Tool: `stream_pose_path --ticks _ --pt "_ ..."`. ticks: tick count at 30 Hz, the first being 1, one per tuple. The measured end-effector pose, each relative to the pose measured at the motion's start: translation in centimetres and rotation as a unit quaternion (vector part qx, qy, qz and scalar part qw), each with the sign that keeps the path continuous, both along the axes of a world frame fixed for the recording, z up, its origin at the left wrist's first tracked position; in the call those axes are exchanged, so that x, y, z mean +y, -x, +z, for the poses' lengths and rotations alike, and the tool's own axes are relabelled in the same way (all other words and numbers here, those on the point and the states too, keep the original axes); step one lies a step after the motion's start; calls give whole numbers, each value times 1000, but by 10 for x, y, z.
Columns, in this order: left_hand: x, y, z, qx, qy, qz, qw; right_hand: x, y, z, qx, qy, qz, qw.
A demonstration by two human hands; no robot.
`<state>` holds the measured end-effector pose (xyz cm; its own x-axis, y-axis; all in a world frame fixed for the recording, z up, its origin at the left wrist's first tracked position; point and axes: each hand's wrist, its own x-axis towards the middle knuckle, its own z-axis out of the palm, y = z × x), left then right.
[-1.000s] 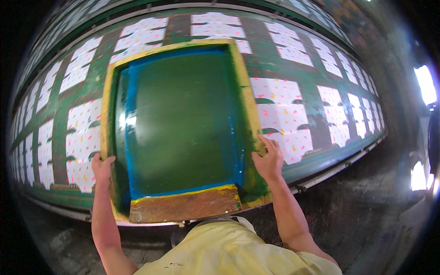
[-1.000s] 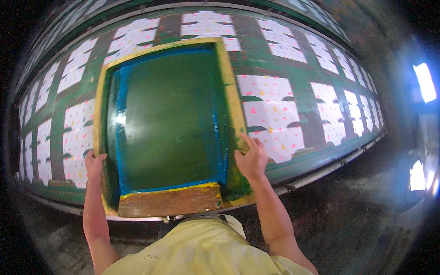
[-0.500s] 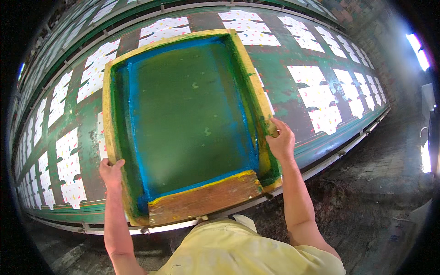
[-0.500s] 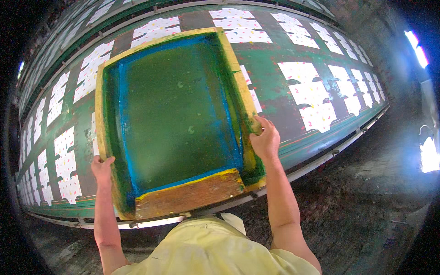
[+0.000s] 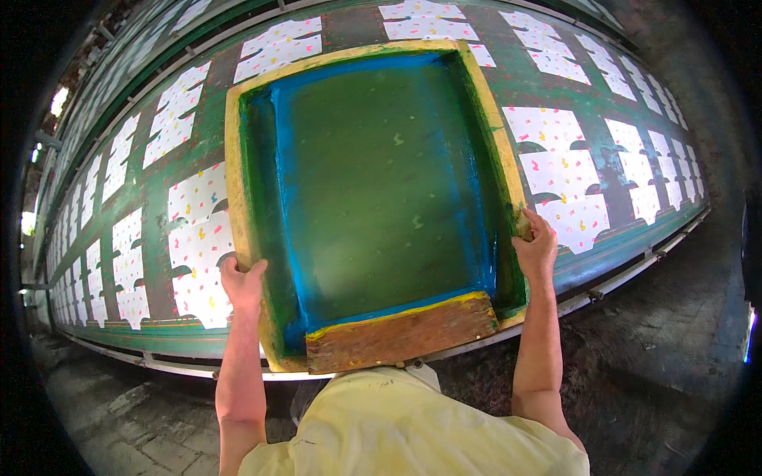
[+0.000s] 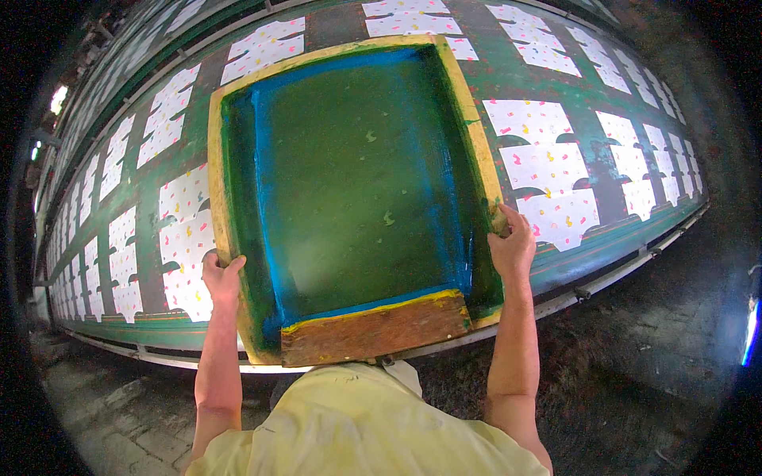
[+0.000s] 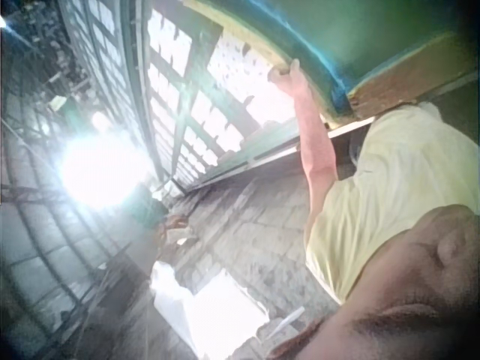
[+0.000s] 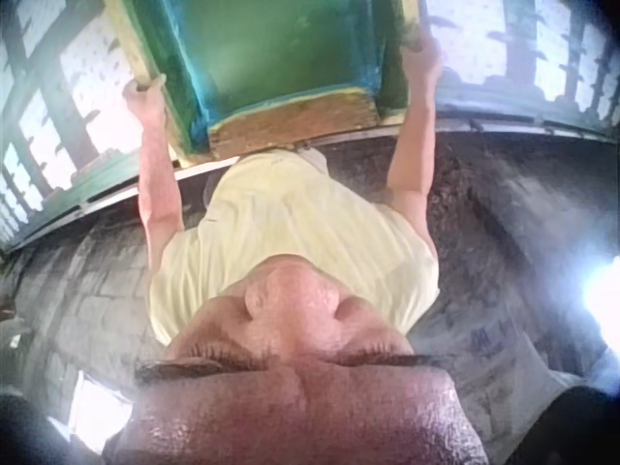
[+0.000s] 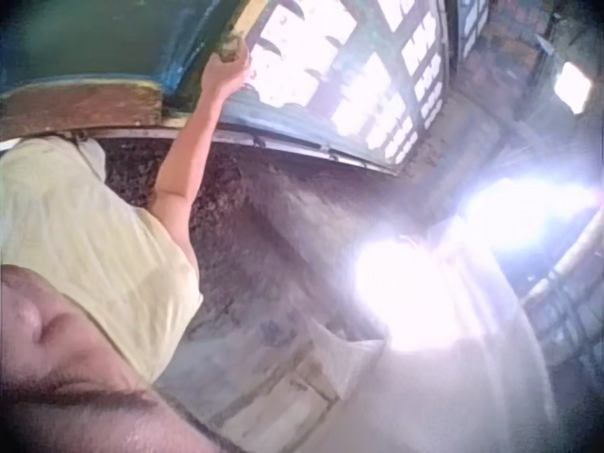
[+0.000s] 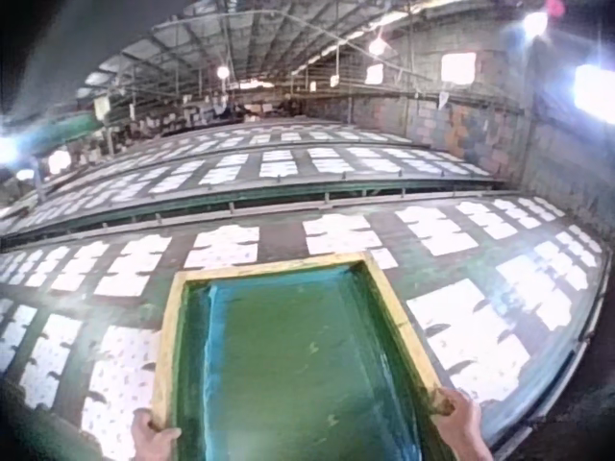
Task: The person uses a squeegee to pull green ink across a screen printing frame placed over white paper sheets on a long table. The person repeatedly repositions the frame and pulls the squeegee to apply ink, then moves the frame to the next sheet and repeats the process.
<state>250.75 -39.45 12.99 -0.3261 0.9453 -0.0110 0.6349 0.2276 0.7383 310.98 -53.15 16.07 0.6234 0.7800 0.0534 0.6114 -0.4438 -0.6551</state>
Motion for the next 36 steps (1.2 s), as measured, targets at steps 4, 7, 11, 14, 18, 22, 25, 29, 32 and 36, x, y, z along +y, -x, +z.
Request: stream_pose_path --ticks 4,7,11,14,18,22,25,29,32,36 --pt "-3 -13 2 45 -2 6 999 -1 -13 2 25 -7 10 1000" --pt "-4 -17 3 72 -13 3 997 -1 -18 5 33 8 23 999" --pt "-3 -17 2 52 14 12 998 -3 -18 7 9 12 45 999" --pt "1 -18 -3 39 33 15 999 -2 -15 9 -14 38 51 998" --pt "1 -19 -4 55 68 -4 996 -8 3 22 -135 48 80 986" --pt "-4 -14 6 84 83 -45 992 -48 60 49 -182 -16 265 947" --pt "-13 -9 4 28 24 -95 995 -86 118 65 -34 27 472 881" --pt "-18 1 -16 -34 -38 -120 991 -94 162 71 -173 96 531 824" --pt "-18 10 -25 -75 -31 -98 992 -90 181 78 -178 31 494 850" --pt "-20 9 -27 -96 -47 -100 989 -69 224 77 -178 -23 502 846"
